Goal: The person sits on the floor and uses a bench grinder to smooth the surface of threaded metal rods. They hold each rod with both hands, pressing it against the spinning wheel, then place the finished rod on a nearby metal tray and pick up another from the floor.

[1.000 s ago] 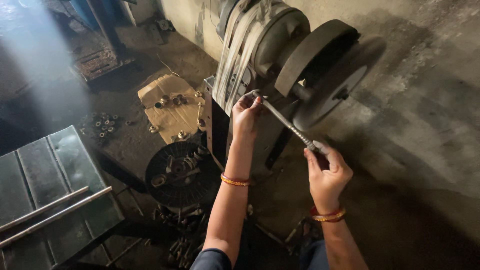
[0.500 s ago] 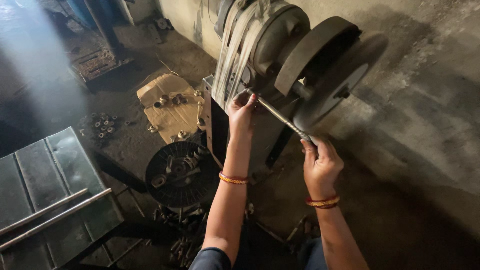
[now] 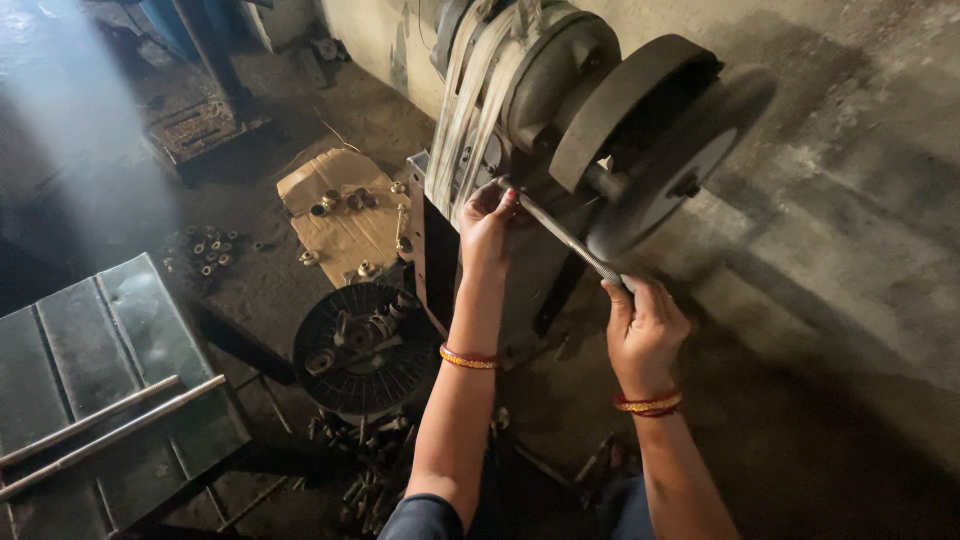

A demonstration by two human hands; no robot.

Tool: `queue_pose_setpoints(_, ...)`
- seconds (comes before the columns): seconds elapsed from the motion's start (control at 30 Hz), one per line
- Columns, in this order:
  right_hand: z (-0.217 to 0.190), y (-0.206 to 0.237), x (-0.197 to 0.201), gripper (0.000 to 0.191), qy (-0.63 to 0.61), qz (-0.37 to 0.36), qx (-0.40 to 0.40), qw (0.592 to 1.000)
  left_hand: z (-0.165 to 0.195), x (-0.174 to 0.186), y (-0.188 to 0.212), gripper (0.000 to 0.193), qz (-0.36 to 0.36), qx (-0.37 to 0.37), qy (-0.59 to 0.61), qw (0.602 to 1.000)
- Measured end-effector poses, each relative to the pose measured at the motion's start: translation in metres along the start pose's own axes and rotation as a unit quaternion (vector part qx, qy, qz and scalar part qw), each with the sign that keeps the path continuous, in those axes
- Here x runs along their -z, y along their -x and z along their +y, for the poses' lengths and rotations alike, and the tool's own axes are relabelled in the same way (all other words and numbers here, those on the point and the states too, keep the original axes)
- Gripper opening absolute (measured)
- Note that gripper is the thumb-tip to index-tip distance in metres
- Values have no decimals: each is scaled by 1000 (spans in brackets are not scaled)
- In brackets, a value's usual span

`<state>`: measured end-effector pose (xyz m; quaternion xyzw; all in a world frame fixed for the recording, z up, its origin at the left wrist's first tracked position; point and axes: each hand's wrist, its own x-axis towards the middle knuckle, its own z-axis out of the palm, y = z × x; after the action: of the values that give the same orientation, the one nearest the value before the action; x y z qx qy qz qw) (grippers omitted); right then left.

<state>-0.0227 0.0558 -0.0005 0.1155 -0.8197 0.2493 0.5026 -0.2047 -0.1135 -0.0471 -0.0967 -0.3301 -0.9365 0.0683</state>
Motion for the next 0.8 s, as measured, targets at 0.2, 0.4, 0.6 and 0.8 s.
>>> queue_pose_setpoints(0.2, 2, 7, 8, 22, 25, -5, 7, 1000, -12, 3, -6, 16, -3, -5, -18, 1000)
queue_pose_setpoints(0.4, 4, 4, 10, 21, 28, -47, -60, 997, -15, 8, -1, 15, 14, 11, -42, 999)
queue_pose_setpoints(0.6, 1, 2, -2, 22, -1, -6, -15, 1000, -2, 6, -4, 16, 11, -12, -17, 1000)
queue_pose_setpoints(0.8, 3, 6, 7, 20, -3, -19, -50, 999, -8, 3, -3, 15, 7, -1, -42, 999)
